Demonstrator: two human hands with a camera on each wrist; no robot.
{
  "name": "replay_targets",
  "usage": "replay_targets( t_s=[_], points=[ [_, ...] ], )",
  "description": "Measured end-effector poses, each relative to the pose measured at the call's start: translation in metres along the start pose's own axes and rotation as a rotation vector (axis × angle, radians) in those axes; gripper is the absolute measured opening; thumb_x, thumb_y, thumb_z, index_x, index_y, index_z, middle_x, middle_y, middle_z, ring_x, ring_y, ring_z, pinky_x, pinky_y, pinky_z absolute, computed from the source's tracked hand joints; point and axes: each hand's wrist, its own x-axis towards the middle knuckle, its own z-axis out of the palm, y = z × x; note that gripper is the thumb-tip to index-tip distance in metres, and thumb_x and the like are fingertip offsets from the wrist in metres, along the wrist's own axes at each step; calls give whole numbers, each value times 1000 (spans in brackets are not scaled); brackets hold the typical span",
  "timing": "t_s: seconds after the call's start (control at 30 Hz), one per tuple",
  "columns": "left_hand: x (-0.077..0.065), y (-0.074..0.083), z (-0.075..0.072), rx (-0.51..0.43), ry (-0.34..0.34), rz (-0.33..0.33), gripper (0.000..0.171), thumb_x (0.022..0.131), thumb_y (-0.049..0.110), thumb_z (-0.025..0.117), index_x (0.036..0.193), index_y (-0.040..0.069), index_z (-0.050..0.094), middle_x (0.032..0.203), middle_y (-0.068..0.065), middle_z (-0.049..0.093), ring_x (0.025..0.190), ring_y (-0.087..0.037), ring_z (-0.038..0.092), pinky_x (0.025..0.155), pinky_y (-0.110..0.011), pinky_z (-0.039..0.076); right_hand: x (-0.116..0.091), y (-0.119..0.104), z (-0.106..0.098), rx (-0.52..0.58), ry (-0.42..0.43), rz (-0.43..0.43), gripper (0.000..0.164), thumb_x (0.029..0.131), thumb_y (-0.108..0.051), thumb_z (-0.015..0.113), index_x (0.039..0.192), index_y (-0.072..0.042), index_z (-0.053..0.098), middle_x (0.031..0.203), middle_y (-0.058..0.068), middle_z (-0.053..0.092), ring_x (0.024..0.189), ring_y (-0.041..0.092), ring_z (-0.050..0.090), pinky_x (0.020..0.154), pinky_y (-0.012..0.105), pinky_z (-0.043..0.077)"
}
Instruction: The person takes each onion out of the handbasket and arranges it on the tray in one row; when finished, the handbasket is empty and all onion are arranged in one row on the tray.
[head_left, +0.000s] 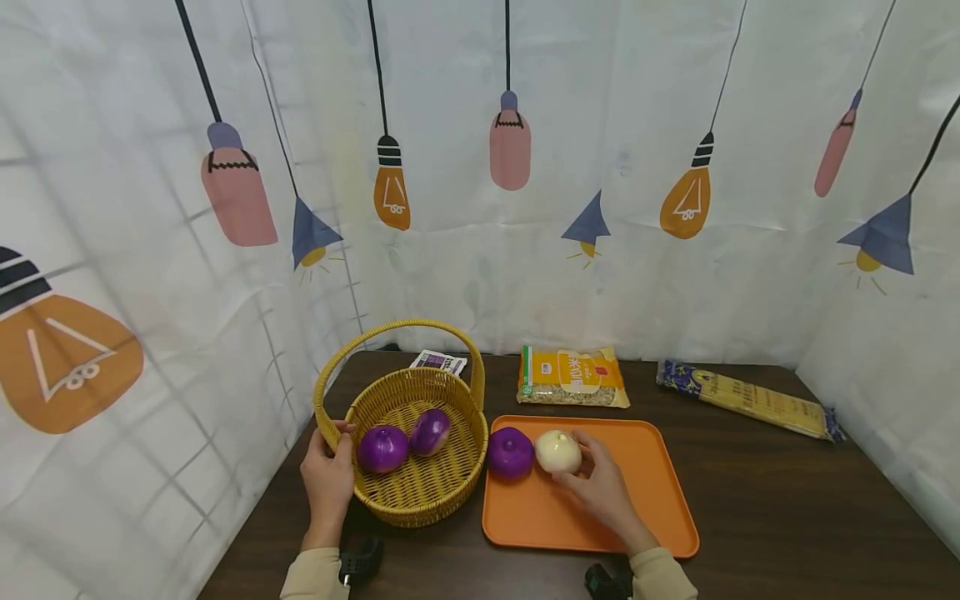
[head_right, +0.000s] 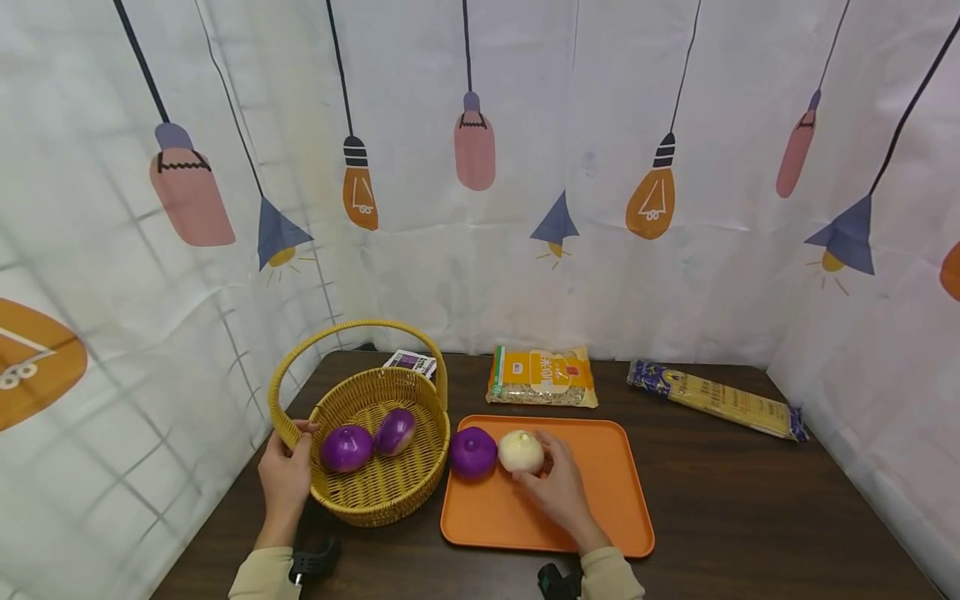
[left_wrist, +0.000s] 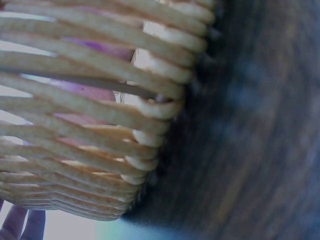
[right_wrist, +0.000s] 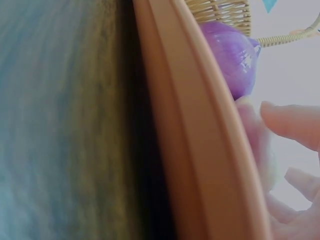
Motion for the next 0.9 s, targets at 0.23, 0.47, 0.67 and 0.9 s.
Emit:
replay_targets(
  t_s=[0.23,0.47,0.67,0.9],
  points=[
    [0,2,0,-5,-7,-10,14,96,9,58,108,4,63,101,-9,72,88,7,56,76,-9,40,2,-10,-8,-55,54,44,70,81,-21,80,141,-7,48,145,17,44,126,43,47,99,56,42],
    [-1,3,0,-5,-3,-10,13,96,9,58,107,4,63,100,-10,71,89,5,57,77,-11,40,1,-24,-12,4,96,-32,60,86,-22,76,137,-3,50,142,19,47,132,43,42,107,54,34],
    [-2,5,1,-7,-1,3,14,96,9,57,107,2,63,100,-13,71,91,-2,59,77,-12,39,-4,-44,-6,45,123,-126,50,85,-13,76,131,-4,57,138,17,51,129,40,44,104,58,36],
    [-2,5,0,-15,-2,7,14,96,8,58,107,1,63,100,-13,72,90,1,59,77,-9,39,-11,-89,11,65,78,-287,44,83,-2,75,124,-8,62,129,12,58,123,30,53,102,51,41]
  ],
)
